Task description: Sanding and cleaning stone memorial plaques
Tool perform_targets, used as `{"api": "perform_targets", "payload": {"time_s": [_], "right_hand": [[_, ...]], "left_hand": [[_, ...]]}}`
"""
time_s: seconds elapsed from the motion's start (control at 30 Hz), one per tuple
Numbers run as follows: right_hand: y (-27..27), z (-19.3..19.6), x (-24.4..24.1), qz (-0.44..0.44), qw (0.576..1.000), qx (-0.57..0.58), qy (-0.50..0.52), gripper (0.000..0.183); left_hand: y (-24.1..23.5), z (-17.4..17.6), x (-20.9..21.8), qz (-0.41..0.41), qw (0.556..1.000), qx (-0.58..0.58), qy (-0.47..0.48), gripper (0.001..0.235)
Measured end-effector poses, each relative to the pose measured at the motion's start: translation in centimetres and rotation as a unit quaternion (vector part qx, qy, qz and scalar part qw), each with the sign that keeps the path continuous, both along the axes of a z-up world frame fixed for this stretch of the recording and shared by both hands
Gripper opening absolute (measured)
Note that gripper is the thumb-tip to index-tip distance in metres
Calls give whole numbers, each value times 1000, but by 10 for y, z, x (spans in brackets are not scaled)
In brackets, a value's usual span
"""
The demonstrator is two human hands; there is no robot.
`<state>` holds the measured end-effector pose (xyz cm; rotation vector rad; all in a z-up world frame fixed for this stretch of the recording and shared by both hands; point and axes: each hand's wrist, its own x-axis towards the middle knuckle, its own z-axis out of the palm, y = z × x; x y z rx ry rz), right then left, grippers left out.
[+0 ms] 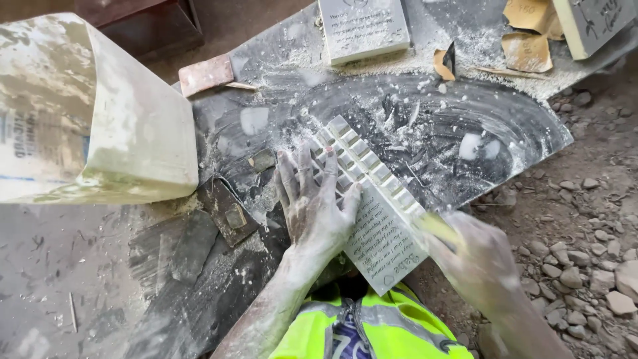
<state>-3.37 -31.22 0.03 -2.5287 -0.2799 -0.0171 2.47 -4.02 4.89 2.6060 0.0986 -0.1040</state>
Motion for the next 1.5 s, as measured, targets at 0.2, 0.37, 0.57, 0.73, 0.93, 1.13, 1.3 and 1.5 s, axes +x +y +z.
{"api": "perform_targets", "payload": {"time_s": [0.2,0.37,0.57,0.73,0.93,1.13,1.3,1.5], "right_hand": [[-2,-21,22,9,1000,7,-7,25],[68,-7,105,81,989,-49,-111,26],[144,-7,195,98,993,-53,-51,30],[133,16,164,93,995,-32,-17,29],[24,6,49,35,997,-23,62,20],[1,13,17,-5,1000,9,15,26],[53,-8,91,73,994,-18,-79,27],[131,21,177,120,989,31,-81,16]], "left_hand": [[4,-10,0,-1,1000,-11,-5,73],[5,-9,1,5,1000,-16,-20,71],[1,-13,-6,12,1000,2,-27,72],[-5,-9,-7,22,998,38,-45,74],[0,-22,-5,23,999,-9,-36,77],[3,-41,-4,20,993,63,-99,80],[3,-27,-3,16,997,12,-72,72],[0,-37,-5,43,990,63,-115,72]]}}
